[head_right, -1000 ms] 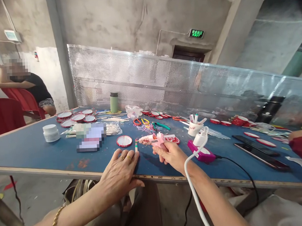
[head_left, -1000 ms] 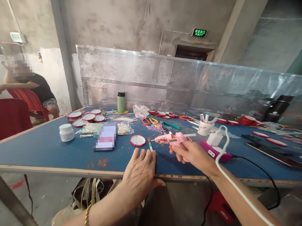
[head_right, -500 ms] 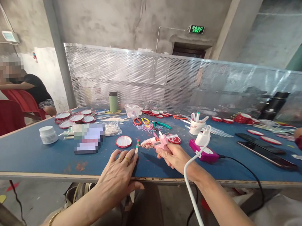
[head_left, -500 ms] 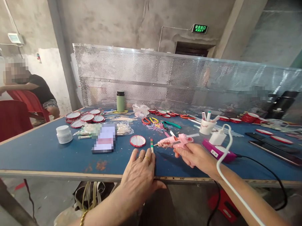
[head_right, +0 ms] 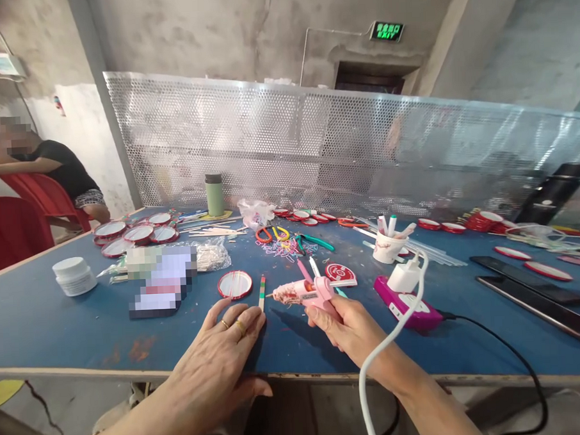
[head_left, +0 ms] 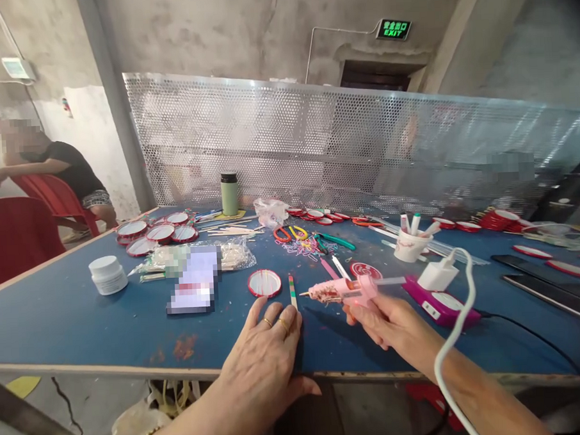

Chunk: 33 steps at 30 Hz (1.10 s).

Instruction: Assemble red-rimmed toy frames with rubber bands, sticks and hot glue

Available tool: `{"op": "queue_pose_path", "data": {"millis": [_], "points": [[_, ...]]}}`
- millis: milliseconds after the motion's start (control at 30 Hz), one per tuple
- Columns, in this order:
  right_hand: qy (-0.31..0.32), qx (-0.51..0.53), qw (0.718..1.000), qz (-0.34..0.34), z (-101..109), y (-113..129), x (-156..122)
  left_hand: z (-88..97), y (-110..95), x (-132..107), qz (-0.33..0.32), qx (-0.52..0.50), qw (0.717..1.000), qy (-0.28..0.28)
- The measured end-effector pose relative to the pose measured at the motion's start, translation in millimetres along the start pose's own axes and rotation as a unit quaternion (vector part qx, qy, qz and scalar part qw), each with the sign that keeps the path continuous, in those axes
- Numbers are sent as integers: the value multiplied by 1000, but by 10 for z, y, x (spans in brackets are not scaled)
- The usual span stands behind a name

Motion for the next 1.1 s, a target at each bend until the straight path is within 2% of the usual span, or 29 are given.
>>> {"op": "queue_pose_path", "data": {"millis": [133, 300, 467, 600, 900, 1100], "points": [[-14, 10, 1000, -16, 6, 21, -30, -55, 10, -21, 4, 6, 1000, 4], [12, -8, 1000, -19, -1, 51, -10, -63, 26, -42, 0, 26, 1000, 3], [34, -22, 999, -22, 0, -19, 12, -59, 16, -74, -24, 43, 999, -16], [34, -14, 999, -31, -8, -41, 7, -40, 10, -59, -37, 51, 998, -20], [37, 2, 999, -39, -31, 160, 54, -21, 14, -13, -45, 49, 998, -20], [27, -38, 998, -42, -16, 143, 69, -58, 31, -38, -57, 45, 997, -13]]}}
Point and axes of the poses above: each hand's wrist, its own x-axis towards the middle knuckle, its own z-axis out of the back of the hand, y = z × x, the point moved 6 cm from there along x, towards the middle knuckle, and after that the axes turned 6 degrees about -y, right-handed, at the moved point
